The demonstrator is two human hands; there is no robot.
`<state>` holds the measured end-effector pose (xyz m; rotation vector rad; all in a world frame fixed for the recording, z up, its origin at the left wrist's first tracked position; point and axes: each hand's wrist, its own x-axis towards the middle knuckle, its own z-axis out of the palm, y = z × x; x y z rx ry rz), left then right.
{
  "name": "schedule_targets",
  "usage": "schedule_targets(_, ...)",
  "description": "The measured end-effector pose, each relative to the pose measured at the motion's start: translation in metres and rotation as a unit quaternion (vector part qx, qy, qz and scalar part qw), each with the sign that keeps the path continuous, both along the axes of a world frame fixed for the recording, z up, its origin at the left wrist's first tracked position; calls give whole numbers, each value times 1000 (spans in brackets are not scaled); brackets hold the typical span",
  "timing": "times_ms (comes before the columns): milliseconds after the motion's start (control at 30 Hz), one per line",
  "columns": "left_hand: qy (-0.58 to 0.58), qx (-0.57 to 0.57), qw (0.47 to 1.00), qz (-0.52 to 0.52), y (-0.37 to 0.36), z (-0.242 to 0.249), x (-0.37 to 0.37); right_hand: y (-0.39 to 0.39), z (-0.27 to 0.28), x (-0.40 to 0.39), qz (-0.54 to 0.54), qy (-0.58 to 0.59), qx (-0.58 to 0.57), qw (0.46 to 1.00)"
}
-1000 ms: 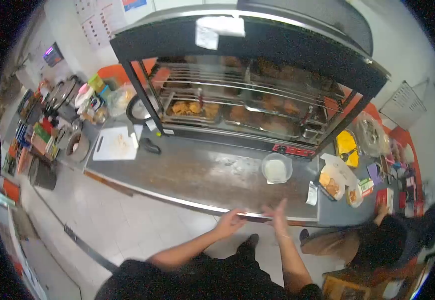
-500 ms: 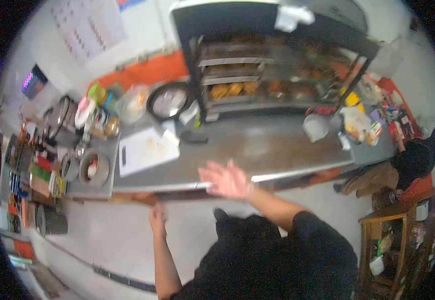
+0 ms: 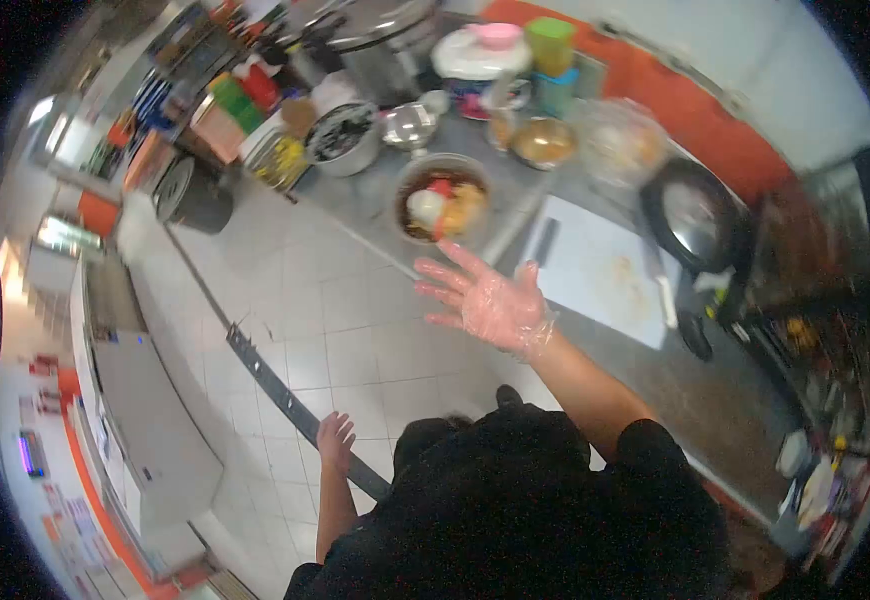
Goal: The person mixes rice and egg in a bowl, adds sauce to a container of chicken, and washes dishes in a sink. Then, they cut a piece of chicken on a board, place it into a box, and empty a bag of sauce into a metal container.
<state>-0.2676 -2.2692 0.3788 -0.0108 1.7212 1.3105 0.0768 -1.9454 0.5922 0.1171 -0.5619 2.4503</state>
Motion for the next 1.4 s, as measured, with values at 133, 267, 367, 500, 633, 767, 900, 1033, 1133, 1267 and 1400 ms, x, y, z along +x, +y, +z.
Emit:
schedule_targets(133, -109, 79, 988, 81, -45, -93, -120, 67, -34, -136, 82, -160, 122, 976)
schedule_targets(267, -75, 35, 993, 82, 15, -76, -205, 103, -32, -258, 27, -434, 231, 870)
schedule_targets(367, -2, 24, 999, 49, 111, -43, -278, 136, -79, -340, 12, -579, 233, 782)
schedule_targets(500, 40, 96, 993, -55, 236, -31, -385, 172, -83, -419, 0, -606, 211, 767)
schedule_targets(633, 100, 23, 980, -170, 362, -36, -484, 238, -94, -477, -22, -570, 160, 806)
schedule_targets(767, 34, 49, 991, -117, 462, -26, -559, 311, -100, -542, -83, -565, 190, 798)
schedule_targets(900, 59, 61, 994, -68, 541, 4, -637, 398, -77, -619, -166, -531, 268, 787)
schedule_targets(1033, 161, 114, 979, -47, 636, 33, -780, 504, -5, -725, -266, -425, 209, 839)
schedule_targets(1133, 250, 142, 957, -35, 731, 91, -875, 607, 63, -810, -324, -346, 266, 839)
schedule_targets(1267, 272, 249, 927, -66, 883, 136, -971, 757, 124, -927, -342, -453, 395, 723)
schedule_targets(1400, 319, 280, 887, -181, 1066, 130, -1044, 906, 102, -1051, -117, -698, 419, 569)
